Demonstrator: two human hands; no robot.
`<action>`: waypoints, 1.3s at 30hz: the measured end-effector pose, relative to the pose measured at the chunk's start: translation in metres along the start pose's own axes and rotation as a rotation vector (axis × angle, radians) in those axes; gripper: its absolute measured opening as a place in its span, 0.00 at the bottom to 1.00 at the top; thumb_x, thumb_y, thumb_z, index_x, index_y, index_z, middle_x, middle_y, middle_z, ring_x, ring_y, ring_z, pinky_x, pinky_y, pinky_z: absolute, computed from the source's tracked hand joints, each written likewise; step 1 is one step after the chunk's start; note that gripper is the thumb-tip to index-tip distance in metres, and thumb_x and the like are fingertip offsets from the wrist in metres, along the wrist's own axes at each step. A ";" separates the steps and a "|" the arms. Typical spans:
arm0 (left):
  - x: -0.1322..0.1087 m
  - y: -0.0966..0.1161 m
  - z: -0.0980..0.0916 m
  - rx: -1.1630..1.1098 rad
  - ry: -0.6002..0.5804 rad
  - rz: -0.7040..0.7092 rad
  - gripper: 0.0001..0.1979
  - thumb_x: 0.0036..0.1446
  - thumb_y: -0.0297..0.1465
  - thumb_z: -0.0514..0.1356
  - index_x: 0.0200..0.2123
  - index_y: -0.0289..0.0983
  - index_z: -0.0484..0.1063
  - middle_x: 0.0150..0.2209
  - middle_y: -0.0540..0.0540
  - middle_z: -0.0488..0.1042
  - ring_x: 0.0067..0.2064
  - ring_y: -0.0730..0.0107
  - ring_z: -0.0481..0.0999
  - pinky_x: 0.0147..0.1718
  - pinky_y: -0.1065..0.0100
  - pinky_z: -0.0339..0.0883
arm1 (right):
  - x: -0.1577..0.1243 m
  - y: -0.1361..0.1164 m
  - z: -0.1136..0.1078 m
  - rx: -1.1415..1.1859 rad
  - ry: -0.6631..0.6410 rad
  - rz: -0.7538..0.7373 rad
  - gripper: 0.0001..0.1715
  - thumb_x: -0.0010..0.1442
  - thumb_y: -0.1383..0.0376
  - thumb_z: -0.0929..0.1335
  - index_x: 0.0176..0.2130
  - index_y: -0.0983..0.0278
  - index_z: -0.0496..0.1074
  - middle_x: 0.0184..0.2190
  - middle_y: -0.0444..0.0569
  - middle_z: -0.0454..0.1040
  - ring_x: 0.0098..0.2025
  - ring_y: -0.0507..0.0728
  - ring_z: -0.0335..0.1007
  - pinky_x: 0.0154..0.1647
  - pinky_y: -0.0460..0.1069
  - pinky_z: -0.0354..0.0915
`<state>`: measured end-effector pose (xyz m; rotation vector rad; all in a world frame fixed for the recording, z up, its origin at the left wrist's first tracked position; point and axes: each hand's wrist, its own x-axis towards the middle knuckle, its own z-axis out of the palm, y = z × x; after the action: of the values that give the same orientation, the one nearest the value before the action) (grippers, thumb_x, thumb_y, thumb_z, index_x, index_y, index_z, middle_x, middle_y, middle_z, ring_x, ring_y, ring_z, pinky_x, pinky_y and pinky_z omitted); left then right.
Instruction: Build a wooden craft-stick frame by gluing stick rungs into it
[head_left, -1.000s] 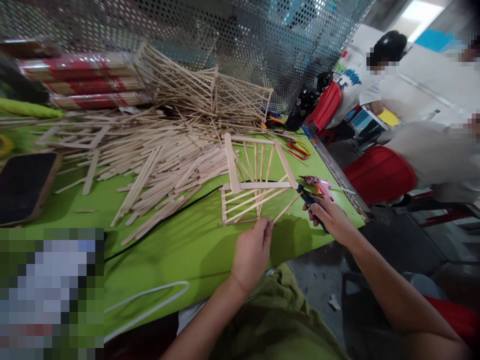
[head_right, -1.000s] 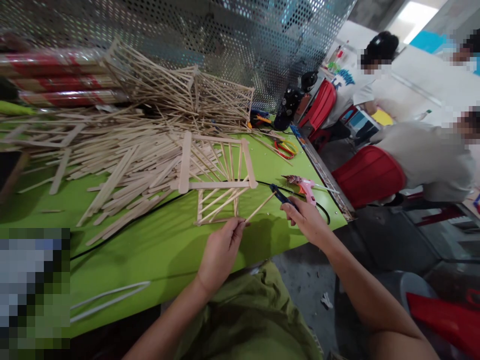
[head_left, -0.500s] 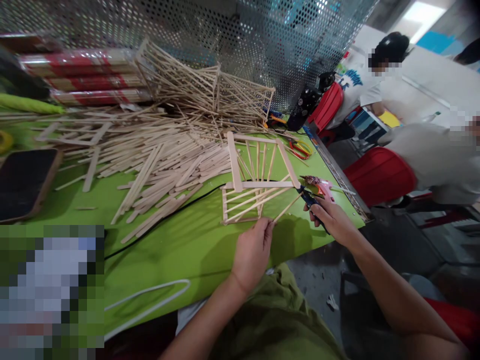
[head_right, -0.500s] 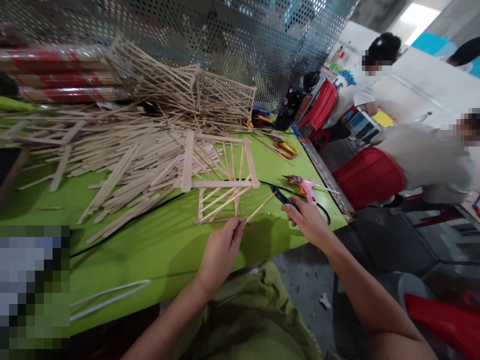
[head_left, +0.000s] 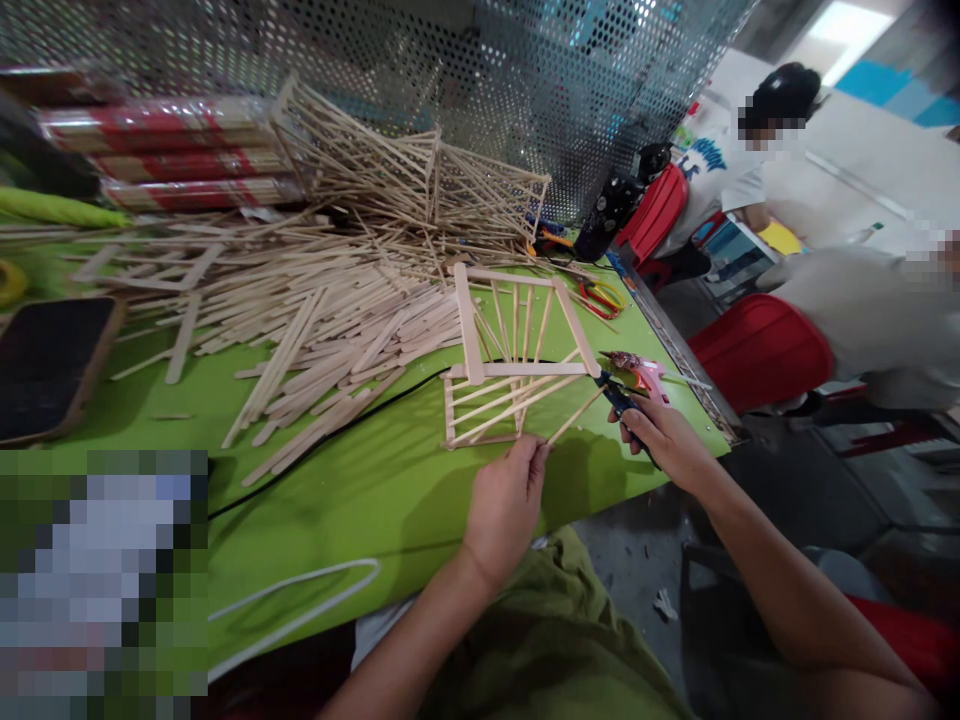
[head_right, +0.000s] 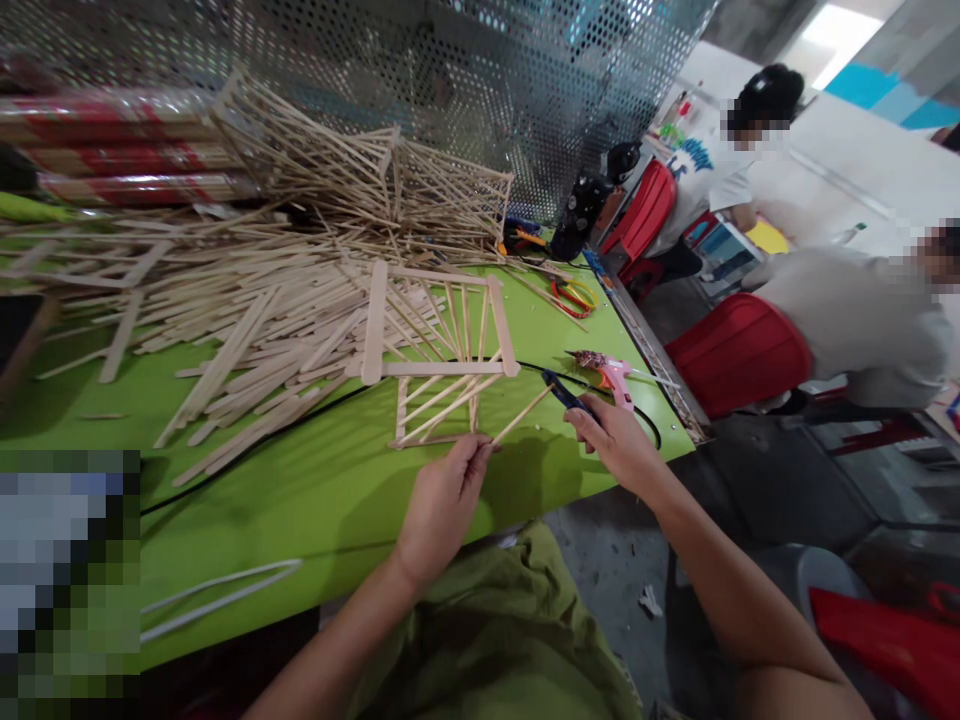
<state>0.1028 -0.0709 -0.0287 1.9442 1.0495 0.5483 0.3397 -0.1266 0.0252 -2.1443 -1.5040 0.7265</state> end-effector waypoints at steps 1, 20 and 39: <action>0.000 0.000 0.000 0.002 -0.002 0.000 0.10 0.71 0.30 0.51 0.39 0.40 0.72 0.38 0.46 0.82 0.39 0.62 0.82 0.35 0.68 0.64 | 0.000 0.000 0.000 -0.002 0.001 0.001 0.31 0.64 0.37 0.58 0.34 0.60 0.65 0.25 0.45 0.72 0.24 0.55 0.71 0.28 0.49 0.63; -0.001 0.000 -0.001 -0.021 -0.036 -0.022 0.12 0.72 0.31 0.50 0.38 0.41 0.72 0.36 0.46 0.82 0.40 0.61 0.83 0.35 0.68 0.64 | -0.002 0.003 0.004 0.026 0.052 0.022 0.35 0.64 0.36 0.58 0.35 0.62 0.71 0.20 0.42 0.65 0.19 0.52 0.61 0.20 0.48 0.60; -0.001 0.001 -0.004 -0.205 -0.047 -0.056 0.15 0.71 0.33 0.49 0.39 0.42 0.74 0.42 0.47 0.83 0.45 0.57 0.82 0.41 0.64 0.67 | -0.002 -0.003 -0.001 0.121 -0.022 -0.029 0.35 0.63 0.35 0.59 0.35 0.63 0.69 0.26 0.46 0.71 0.23 0.52 0.68 0.25 0.48 0.65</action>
<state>0.1001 -0.0701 -0.0256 1.7355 0.9756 0.5546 0.3371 -0.1278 0.0284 -2.0272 -1.4606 0.8117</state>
